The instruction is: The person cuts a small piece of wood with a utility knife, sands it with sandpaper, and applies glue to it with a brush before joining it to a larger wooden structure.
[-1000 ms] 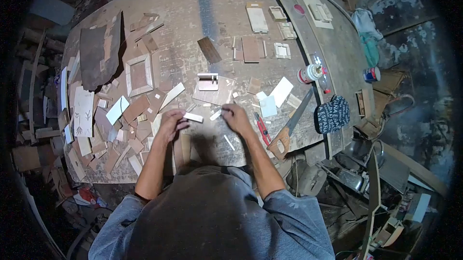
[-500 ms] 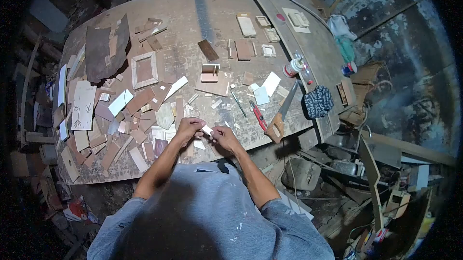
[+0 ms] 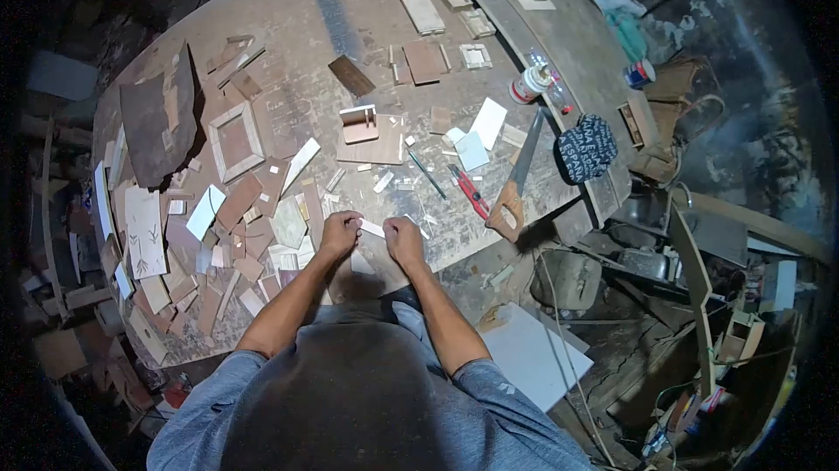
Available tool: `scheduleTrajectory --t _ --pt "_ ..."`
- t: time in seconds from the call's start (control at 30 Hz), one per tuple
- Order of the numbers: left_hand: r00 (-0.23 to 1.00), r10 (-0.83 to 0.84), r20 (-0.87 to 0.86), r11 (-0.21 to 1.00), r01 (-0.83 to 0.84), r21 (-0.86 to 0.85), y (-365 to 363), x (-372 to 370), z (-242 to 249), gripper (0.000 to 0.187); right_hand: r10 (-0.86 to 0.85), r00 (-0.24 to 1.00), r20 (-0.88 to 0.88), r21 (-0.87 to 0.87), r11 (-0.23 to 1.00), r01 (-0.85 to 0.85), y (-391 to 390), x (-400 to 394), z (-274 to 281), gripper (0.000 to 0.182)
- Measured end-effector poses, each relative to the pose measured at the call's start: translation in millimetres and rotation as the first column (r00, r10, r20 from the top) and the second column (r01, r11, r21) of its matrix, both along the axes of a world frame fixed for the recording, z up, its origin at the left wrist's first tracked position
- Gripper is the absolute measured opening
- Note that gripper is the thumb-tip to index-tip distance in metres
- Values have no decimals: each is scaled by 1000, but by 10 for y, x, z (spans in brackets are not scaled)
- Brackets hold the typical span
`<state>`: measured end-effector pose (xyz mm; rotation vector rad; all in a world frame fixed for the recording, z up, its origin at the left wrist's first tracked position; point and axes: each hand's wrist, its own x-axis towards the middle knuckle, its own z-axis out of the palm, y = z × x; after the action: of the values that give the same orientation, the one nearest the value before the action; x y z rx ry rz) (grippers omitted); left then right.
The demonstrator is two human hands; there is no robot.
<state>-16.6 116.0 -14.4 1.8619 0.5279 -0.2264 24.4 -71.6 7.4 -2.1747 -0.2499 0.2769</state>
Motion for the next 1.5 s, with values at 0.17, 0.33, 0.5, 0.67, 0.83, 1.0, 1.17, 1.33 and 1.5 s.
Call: scheduleTrajectory --t 0.17,0.33,0.5,0.67,0.83,1.0,1.17,1.33,1.5 --pt "974 -161 161 897 76 436 126 176 110 18 -73 984 165 -11 997 76 251 393 122 19" --pt "973 -139 185 855 24 518 253 434 340 17 -135 955 263 -63 986 156 651 682 -64 19" --pt "974 -192 117 808 89 583 192 757 538 18 -147 959 241 -363 903 229 705 629 -91 23" --pt "964 -266 25 746 190 639 179 919 485 18 -224 906 359 -285 898 335 611 539 -335 24" --pt "963 -213 167 807 77 585 229 847 500 18 -351 912 211 -30 930 365 263 354 -207 7" --pt "950 -84 300 854 -86 512 556 777 456 19 -549 818 -172 114 814 570 -384 81 -107 20" --pt "953 10 302 893 -144 426 840 962 405 22 -482 876 37 -98 870 483 -680 73 -175 20" --pt "975 84 208 958 -137 252 1064 1276 275 31 -230 926 298 -135 951 279 -483 456 -42 26" --pt "954 31 298 978 -90 187 1101 1495 231 45 -38 984 172 -144 987 63 -275 745 -52 25"
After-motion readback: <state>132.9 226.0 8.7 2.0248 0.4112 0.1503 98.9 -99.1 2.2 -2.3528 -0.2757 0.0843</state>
